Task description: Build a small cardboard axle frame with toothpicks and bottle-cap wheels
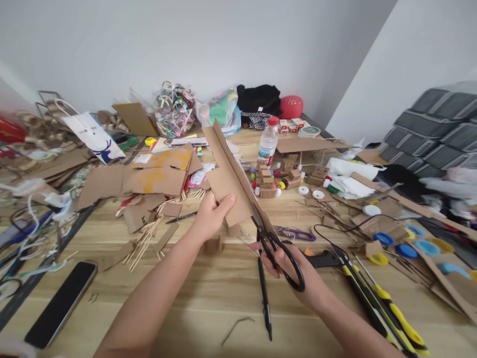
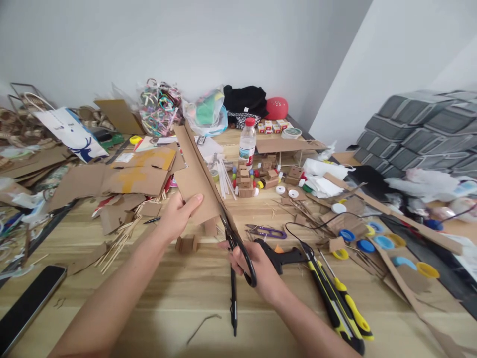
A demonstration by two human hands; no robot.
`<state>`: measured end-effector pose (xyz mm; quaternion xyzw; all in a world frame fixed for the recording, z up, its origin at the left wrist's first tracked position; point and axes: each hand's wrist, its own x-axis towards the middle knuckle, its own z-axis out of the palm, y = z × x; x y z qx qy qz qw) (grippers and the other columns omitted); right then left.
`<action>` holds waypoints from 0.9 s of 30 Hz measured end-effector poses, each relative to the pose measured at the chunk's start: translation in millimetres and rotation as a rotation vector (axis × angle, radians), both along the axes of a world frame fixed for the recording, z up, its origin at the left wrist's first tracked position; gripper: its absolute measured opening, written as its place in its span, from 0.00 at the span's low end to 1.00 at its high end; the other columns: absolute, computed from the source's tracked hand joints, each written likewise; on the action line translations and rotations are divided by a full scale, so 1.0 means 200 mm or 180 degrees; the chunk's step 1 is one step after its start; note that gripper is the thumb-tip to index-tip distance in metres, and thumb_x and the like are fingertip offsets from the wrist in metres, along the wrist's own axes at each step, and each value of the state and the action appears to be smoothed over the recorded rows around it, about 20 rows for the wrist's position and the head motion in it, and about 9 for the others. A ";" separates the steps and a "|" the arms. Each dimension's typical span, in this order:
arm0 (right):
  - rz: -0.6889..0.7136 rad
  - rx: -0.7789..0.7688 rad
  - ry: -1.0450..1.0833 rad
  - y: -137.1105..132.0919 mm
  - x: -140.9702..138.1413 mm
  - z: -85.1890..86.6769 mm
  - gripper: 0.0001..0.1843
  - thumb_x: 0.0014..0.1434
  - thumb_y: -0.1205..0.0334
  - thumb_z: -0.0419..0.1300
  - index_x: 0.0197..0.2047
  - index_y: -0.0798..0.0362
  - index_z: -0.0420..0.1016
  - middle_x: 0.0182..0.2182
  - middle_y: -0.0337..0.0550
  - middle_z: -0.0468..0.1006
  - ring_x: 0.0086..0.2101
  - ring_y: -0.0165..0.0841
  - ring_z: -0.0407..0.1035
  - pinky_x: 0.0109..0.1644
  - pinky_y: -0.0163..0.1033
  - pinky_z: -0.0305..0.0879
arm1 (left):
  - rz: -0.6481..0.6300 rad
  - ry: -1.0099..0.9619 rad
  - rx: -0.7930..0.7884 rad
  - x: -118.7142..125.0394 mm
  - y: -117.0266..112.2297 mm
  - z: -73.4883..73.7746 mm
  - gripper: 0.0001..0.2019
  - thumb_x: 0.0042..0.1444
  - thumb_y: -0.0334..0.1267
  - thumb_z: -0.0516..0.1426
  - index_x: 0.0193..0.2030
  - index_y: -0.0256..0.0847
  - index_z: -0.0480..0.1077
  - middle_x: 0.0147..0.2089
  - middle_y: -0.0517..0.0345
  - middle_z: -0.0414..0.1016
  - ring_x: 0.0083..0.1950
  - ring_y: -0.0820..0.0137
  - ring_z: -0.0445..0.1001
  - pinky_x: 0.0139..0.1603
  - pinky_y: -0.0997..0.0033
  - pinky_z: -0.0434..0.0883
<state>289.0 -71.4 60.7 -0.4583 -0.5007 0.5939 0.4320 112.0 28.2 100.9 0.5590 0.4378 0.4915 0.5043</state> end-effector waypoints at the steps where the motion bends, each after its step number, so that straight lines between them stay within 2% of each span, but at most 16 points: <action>1: 0.0003 -0.0044 -0.0006 0.00 0.00 0.01 0.43 0.46 0.19 0.58 0.35 0.55 0.78 0.17 0.31 0.57 0.21 0.28 0.49 0.28 0.38 0.47 | -0.0020 0.0006 0.0012 0.00 0.00 0.00 0.17 0.44 0.50 0.66 0.34 0.41 0.72 0.34 0.55 0.82 0.43 0.59 0.79 0.41 0.65 0.74; 7: -0.0026 -0.0373 0.0086 0.00 -0.01 0.03 0.40 0.43 0.20 0.62 0.31 0.55 0.76 0.17 0.28 0.55 0.19 0.25 0.47 0.25 0.37 0.41 | 0.0002 0.0025 0.0018 -0.01 -0.02 0.01 0.17 0.43 0.50 0.67 0.33 0.41 0.72 0.35 0.55 0.83 0.43 0.57 0.80 0.40 0.66 0.74; 11: -0.0028 -0.0329 0.0025 0.00 -0.01 0.02 0.39 0.44 0.21 0.62 0.28 0.53 0.73 0.14 0.27 0.53 0.17 0.24 0.46 0.23 0.36 0.38 | 0.0027 0.0009 -0.0011 -0.02 -0.02 0.00 0.19 0.43 0.51 0.67 0.37 0.39 0.74 0.40 0.50 0.84 0.45 0.56 0.80 0.42 0.64 0.75; 16: 0.0029 -0.0307 -0.0225 0.00 0.00 0.03 0.39 0.44 0.19 0.60 0.26 0.52 0.72 0.11 0.28 0.57 0.15 0.24 0.48 0.20 0.35 0.40 | 0.0138 -0.0116 -0.0125 -0.02 -0.04 -0.01 0.21 0.41 0.51 0.67 0.38 0.39 0.74 0.42 0.48 0.84 0.46 0.54 0.80 0.43 0.62 0.75; 20: 0.0164 -0.0348 -0.0427 0.00 0.02 0.06 0.39 0.45 0.19 0.57 0.25 0.51 0.71 0.09 0.29 0.59 0.12 0.24 0.47 0.18 0.35 0.41 | 0.0164 -0.0186 -0.0217 -0.01 -0.06 -0.02 0.20 0.41 0.51 0.68 0.36 0.39 0.74 0.39 0.50 0.83 0.45 0.56 0.80 0.44 0.63 0.74; 24: 0.0189 -0.0302 -0.0592 0.00 0.03 0.08 0.35 0.49 0.22 0.56 0.23 0.49 0.67 0.08 0.28 0.58 0.11 0.24 0.47 0.17 0.35 0.41 | 0.0407 -0.0252 -0.0280 0.01 -0.07 -0.04 0.18 0.40 0.50 0.68 0.33 0.40 0.74 0.33 0.54 0.81 0.39 0.61 0.78 0.42 0.65 0.73; 27: 0.0209 -0.0264 -0.0647 -0.01 0.04 0.09 0.35 0.51 0.22 0.55 0.22 0.48 0.65 0.08 0.28 0.57 0.10 0.24 0.47 0.16 0.34 0.40 | 0.0480 -0.0294 -0.0325 0.03 -0.08 -0.06 0.17 0.39 0.50 0.67 0.32 0.40 0.74 0.33 0.54 0.82 0.38 0.61 0.77 0.40 0.66 0.73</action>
